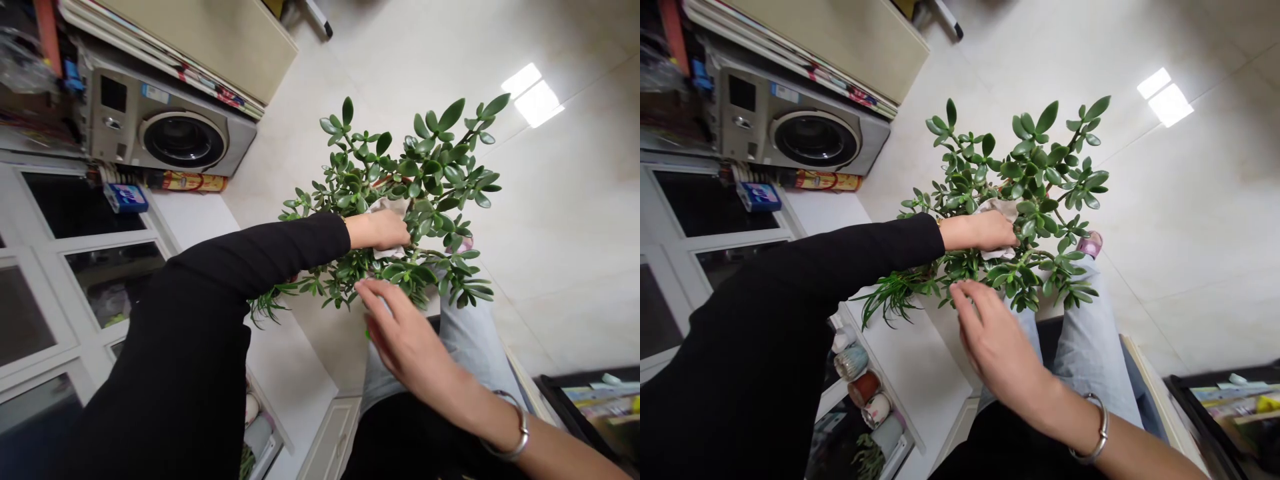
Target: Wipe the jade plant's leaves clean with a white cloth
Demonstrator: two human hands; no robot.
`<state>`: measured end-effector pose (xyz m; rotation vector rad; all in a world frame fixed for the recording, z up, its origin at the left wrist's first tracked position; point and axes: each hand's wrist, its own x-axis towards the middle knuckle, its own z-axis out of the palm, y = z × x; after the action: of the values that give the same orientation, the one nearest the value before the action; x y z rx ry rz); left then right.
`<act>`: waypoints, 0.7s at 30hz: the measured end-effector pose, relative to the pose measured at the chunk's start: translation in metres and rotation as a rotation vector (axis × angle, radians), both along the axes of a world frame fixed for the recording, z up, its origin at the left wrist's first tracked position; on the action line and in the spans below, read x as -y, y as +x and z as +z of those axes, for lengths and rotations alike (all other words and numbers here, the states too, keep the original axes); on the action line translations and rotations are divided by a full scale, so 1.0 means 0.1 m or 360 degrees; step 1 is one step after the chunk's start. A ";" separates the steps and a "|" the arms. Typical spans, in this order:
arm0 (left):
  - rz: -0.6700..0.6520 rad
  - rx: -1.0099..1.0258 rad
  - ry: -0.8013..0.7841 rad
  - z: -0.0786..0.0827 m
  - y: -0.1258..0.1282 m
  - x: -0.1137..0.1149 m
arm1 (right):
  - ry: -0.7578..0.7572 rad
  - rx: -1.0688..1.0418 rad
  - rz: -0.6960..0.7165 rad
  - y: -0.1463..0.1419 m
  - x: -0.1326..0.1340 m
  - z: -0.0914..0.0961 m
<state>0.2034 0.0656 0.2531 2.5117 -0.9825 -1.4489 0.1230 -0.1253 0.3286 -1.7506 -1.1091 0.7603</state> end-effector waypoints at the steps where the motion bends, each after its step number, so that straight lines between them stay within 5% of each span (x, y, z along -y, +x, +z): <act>1: 0.0014 0.0006 0.0001 0.00 -0.01 -0.03 | 0.0029 -0.0143 -0.0046 -0.10 0.00 0.00; 6: 0.0080 0.0042 -0.0050 -0.04 -0.06 -0.09 | -0.0259 -0.0548 -0.0414 -0.50 0.10 -0.19; 10: 0.0088 0.0061 -0.0080 -0.05 -0.09 -0.10 | -0.0468 -0.0759 -0.0465 -0.66 0.20 -0.36; 15: 0.0083 0.0091 -0.0123 -0.08 -0.10 -0.11 | -0.0467 -0.0826 -0.0424 -0.81 0.11 -0.60; 21: 0.0080 0.0151 -0.0220 -0.10 -0.15 -0.12 | -0.0576 -0.1064 -0.0822 -0.77 -0.01 -0.95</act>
<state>0.1888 0.0774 0.2429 2.5057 -0.9900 -1.2140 0.0461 -0.1240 0.2335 -1.7543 -0.0645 1.1367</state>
